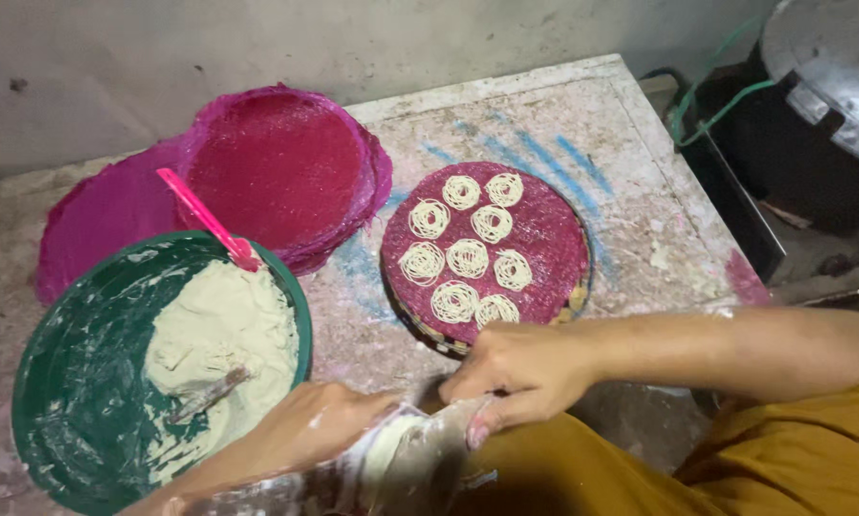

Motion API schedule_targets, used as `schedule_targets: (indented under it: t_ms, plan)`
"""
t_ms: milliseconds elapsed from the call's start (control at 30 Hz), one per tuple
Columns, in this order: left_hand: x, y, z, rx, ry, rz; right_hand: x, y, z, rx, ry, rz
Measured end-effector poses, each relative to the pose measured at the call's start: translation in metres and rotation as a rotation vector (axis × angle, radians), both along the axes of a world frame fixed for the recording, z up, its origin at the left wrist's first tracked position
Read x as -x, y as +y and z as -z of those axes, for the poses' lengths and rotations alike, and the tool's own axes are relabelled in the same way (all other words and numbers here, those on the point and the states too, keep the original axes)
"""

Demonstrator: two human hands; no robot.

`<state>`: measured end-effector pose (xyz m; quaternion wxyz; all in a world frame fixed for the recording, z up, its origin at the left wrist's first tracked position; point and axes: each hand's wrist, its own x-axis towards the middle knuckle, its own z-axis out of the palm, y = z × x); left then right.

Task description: The person uses a manual press to extrude dough into spiral noodles onto pink mats placed in woven trays. They repeatedly load dough into the press, squeeze to form noodles, and arrange the mats. The person then stacks the trays and places them into a large steamer pot.

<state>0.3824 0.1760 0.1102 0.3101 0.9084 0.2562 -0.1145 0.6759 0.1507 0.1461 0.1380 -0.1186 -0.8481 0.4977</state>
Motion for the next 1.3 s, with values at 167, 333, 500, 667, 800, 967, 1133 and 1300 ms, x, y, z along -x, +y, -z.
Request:
schedule_targets:
  t_ms: [167, 333, 500, 667, 800, 967, 1133, 1300]
  plan:
    - [0.116, 0.028, 0.01, 0.408, -0.351, -0.285, -0.01, 0.01, -0.025, -0.118, 0.059, 0.067]
    - [0.142, 0.025, 0.067, 0.964, -0.725, -0.468, -0.016, 0.056, -0.051, -1.495, -0.169, 0.244]
    - [0.076, 0.003, 0.181, 1.488, -0.952, -0.697, -0.003, 0.084, -0.024, -1.656, -0.127, 0.529]
    - [0.09, -0.001, 0.204, 1.294, -1.005, -1.193, -0.039, 0.06, 0.074, -0.953, -0.412, 1.089]
    - [0.111, -0.026, 0.176, 0.904, -1.09, -1.507, -0.083, 0.041, 0.169, -0.595, -0.636, 1.17]
    - [0.116, -0.033, 0.153, 0.773, -1.272, -1.565, -0.118, 0.032, 0.243, -0.676, -0.599, 1.246]
    - [0.125, -0.032, 0.153, 0.648, -1.333, -1.422, -0.137, 0.057, 0.266, -0.282, -0.312, 1.513]
    - [0.137, -0.045, 0.172, 0.621, -1.389, -1.654, -0.115, 0.067, 0.264, -0.541, -0.514, 1.418]
